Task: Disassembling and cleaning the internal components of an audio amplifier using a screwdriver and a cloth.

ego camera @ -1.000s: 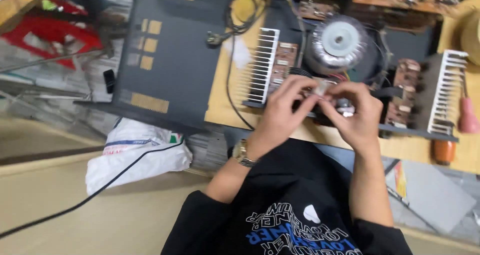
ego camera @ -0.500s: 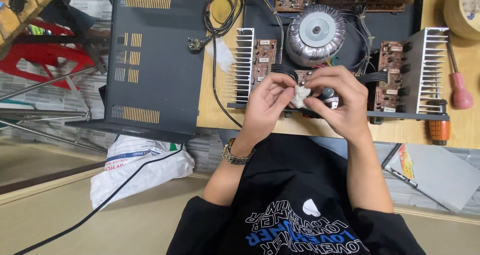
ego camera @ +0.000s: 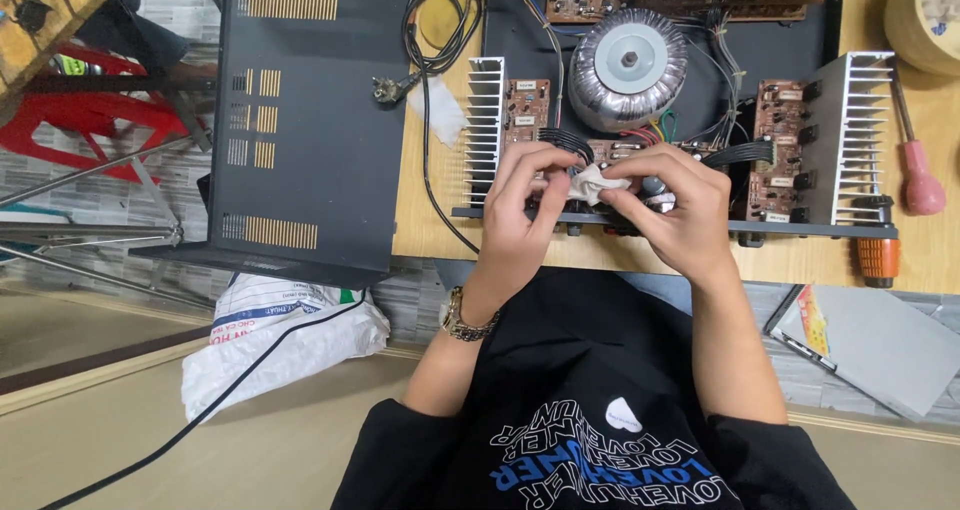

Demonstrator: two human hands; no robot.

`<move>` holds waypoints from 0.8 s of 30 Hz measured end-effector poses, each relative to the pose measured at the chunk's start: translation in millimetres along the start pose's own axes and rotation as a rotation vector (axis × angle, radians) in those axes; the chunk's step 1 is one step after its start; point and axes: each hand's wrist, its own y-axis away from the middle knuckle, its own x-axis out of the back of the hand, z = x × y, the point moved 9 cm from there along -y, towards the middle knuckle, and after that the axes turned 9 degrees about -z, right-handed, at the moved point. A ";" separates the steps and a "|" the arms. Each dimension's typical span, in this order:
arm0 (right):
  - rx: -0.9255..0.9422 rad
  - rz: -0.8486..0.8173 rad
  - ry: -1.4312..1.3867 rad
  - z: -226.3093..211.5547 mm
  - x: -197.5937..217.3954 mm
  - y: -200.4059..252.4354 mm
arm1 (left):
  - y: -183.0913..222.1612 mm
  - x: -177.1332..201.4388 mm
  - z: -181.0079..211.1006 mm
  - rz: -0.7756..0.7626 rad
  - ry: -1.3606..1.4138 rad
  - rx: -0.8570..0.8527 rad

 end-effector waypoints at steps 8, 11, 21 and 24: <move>-0.013 -0.026 -0.038 3.0 -0.4 -0.5 | -0.4 -9.2 -6.3 -0.078 -0.051 0.025; -0.031 -0.033 -0.086 7.1 -0.3 1.2 | -0.5 -13.8 -16.0 -0.102 0.116 0.079; -0.017 0.034 -0.389 44.3 7.1 18.4 | 5.9 -29.6 -37.7 -0.084 0.605 0.161; 0.015 0.031 -0.354 38.8 8.6 16.1 | 0.5 -26.0 -24.4 -0.044 0.495 0.132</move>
